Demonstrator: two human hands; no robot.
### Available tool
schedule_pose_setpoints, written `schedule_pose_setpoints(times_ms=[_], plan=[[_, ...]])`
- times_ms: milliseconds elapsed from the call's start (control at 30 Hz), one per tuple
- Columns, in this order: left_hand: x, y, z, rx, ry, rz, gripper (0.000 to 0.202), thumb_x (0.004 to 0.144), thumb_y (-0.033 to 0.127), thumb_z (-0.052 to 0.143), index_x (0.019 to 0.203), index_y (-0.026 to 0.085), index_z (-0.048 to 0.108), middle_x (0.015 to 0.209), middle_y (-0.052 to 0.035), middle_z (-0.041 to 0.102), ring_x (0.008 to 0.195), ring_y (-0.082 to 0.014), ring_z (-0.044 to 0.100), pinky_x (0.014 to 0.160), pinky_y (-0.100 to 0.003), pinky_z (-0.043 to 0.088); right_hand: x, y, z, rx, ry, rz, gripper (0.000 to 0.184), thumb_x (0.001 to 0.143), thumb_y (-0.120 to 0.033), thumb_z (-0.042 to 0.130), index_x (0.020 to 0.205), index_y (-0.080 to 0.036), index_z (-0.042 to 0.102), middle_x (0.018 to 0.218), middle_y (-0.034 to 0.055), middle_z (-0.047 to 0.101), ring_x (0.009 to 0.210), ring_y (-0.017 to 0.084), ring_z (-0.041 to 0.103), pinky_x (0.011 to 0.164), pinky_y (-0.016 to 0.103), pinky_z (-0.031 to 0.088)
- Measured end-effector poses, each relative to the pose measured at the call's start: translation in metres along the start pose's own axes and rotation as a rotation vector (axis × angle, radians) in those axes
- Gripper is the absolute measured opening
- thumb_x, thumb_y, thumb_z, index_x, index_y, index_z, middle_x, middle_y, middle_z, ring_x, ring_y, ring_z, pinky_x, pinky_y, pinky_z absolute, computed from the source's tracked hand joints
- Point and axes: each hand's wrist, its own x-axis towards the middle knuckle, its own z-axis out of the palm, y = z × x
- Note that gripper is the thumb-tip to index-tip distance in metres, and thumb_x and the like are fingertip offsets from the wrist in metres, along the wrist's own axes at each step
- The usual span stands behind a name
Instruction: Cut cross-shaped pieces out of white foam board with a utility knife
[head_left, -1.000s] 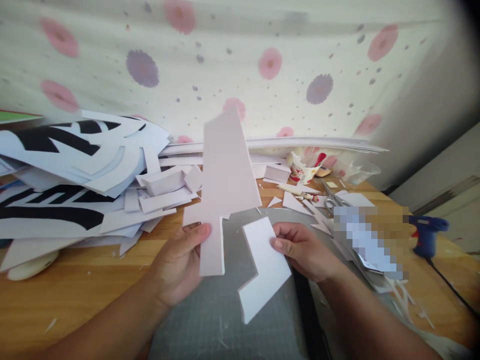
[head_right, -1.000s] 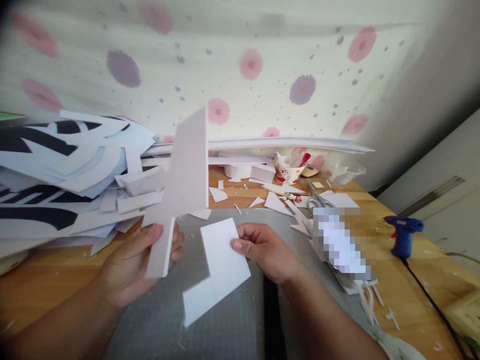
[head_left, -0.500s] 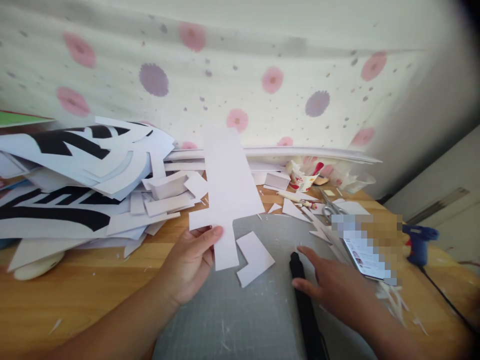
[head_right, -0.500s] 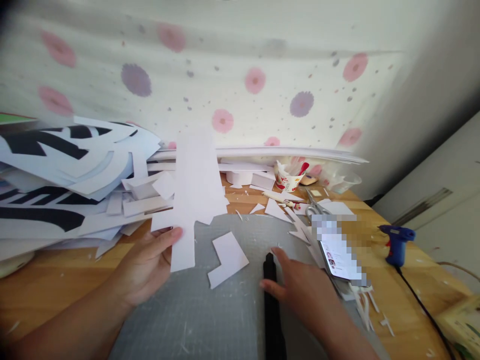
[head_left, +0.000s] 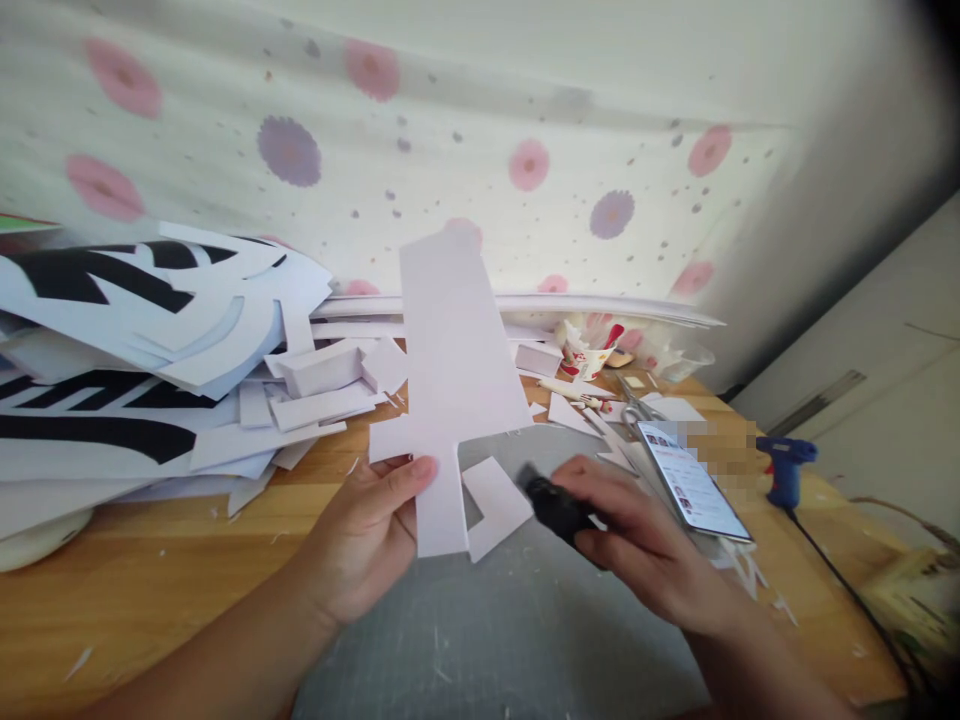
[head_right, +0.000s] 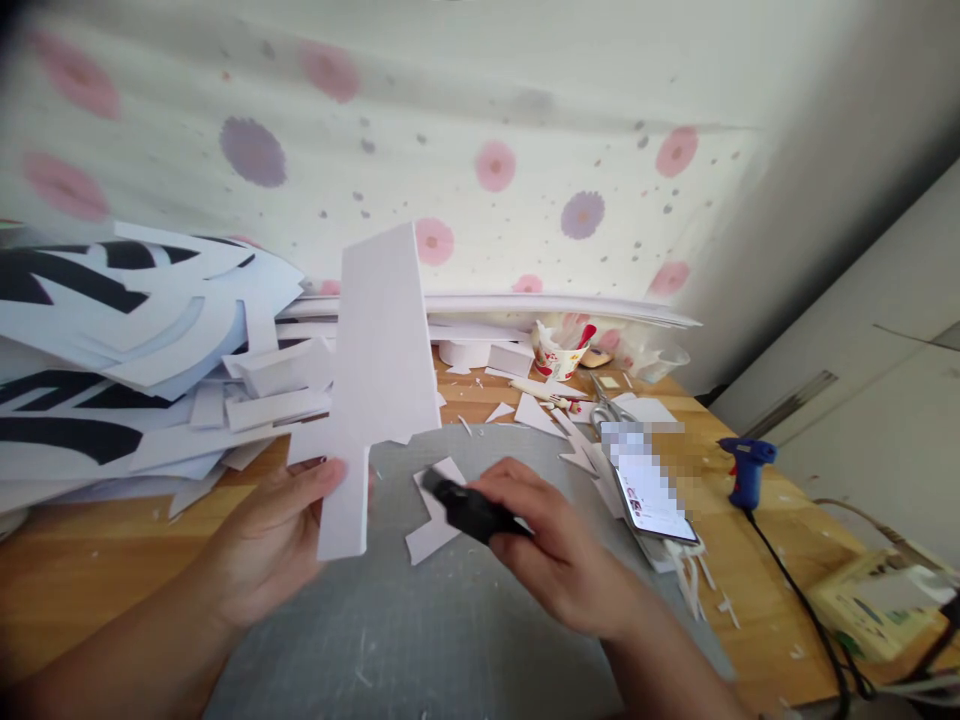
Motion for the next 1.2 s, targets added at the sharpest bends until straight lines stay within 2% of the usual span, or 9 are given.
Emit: schedule_pose_setpoints(times_ms=[100,200,333,433,533,700,933,1067,1200], plan=[[0.000,-0.001,-0.002,0.002,-0.036,-0.032,0.025,0.060,0.035,0.093,0.069,0.018,0.077,0.058,0.0001,0.071,0.049,-0.0115,0.064,0.050,-0.017,0.053,0.027,-0.004,0.013,0.018,-0.095,-0.074,0.027,0.094,-0.025,0.051,0.119,-0.021,0.061,0.100,0.0067,0.065,0.091,0.020,0.062,0.080,0.032,0.049],[0.001,-0.002,-0.003,0.010,-0.090,-0.062,0.025,0.064,0.036,0.091,0.066,0.016,0.076,0.059,-0.0011,0.071,0.049,-0.0106,0.063,0.046,-0.016,0.051,0.042,0.007,0.026,0.007,-0.087,-0.120,0.030,0.089,-0.041,0.065,0.109,-0.019,0.060,0.087,0.0031,0.066,0.073,0.016,0.059,0.067,0.027,0.046],[0.001,-0.005,-0.001,0.008,-0.127,-0.102,0.025,0.065,0.035,0.091,0.066,0.015,0.075,0.058,-0.0007,0.069,0.048,-0.0090,0.061,0.047,-0.014,0.049,0.045,0.021,0.040,-0.134,0.007,-0.235,0.016,0.087,-0.026,0.059,0.102,-0.021,0.055,0.074,-0.0022,0.062,0.059,0.012,0.051,0.057,0.023,0.040],[0.001,-0.008,0.001,0.002,-0.101,-0.114,0.024,0.063,0.032,0.092,0.071,0.016,0.077,0.059,-0.0003,0.070,0.050,-0.0099,0.062,0.049,-0.015,0.051,0.046,0.021,0.046,-0.202,0.116,-0.292,0.021,0.076,-0.015,0.054,0.096,-0.023,0.054,0.073,-0.0013,0.062,0.062,0.015,0.054,0.059,0.025,0.041],[0.001,-0.013,0.001,-0.003,-0.077,-0.128,0.024,0.062,0.033,0.093,0.073,0.017,0.078,0.060,-0.0006,0.071,0.051,-0.0102,0.062,0.049,-0.016,0.051,0.048,0.018,0.050,-0.270,0.153,-0.268,0.019,0.070,-0.014,0.052,0.086,-0.023,0.054,0.077,0.0016,0.064,0.069,0.018,0.058,0.063,0.028,0.043],[-0.001,-0.018,0.001,-0.022,-0.069,-0.170,0.022,0.060,0.030,0.094,0.072,0.018,0.078,0.062,0.0003,0.072,0.052,-0.0098,0.063,0.050,-0.016,0.051,0.048,0.017,0.053,-0.339,0.129,-0.219,0.014,0.075,-0.019,0.052,0.087,-0.022,0.058,0.084,0.0055,0.070,0.075,0.022,0.063,0.065,0.031,0.045],[-0.005,-0.023,0.006,-0.011,-0.111,-0.213,0.029,0.061,0.035,0.093,0.082,0.020,0.079,0.058,0.0002,0.067,0.051,-0.0100,0.060,0.051,-0.018,0.048,0.042,0.026,0.054,-0.391,0.099,-0.222,0.030,0.085,-0.027,0.055,0.111,-0.018,0.064,0.097,0.0107,0.075,0.085,0.026,0.070,0.069,0.034,0.052],[-0.005,-0.025,0.004,-0.010,-0.101,-0.251,0.027,0.060,0.036,0.093,0.072,0.017,0.078,0.057,-0.0004,0.067,0.050,-0.0086,0.059,0.050,-0.016,0.047,0.040,0.030,0.055,-0.446,0.089,-0.219,0.029,0.090,-0.031,0.054,0.113,-0.018,0.066,0.097,0.0112,0.076,0.085,0.027,0.071,0.073,0.037,0.054],[-0.007,-0.027,0.002,-0.037,-0.107,-0.287,0.026,0.061,0.034,0.094,0.078,0.020,0.080,0.060,-0.0003,0.069,0.051,-0.0080,0.060,0.052,-0.016,0.049,0.042,0.033,0.056,-0.488,0.091,-0.215,0.028,0.091,-0.031,0.054,0.110,-0.017,0.068,0.098,0.0118,0.076,0.090,0.028,0.072,0.078,0.039,0.056]])
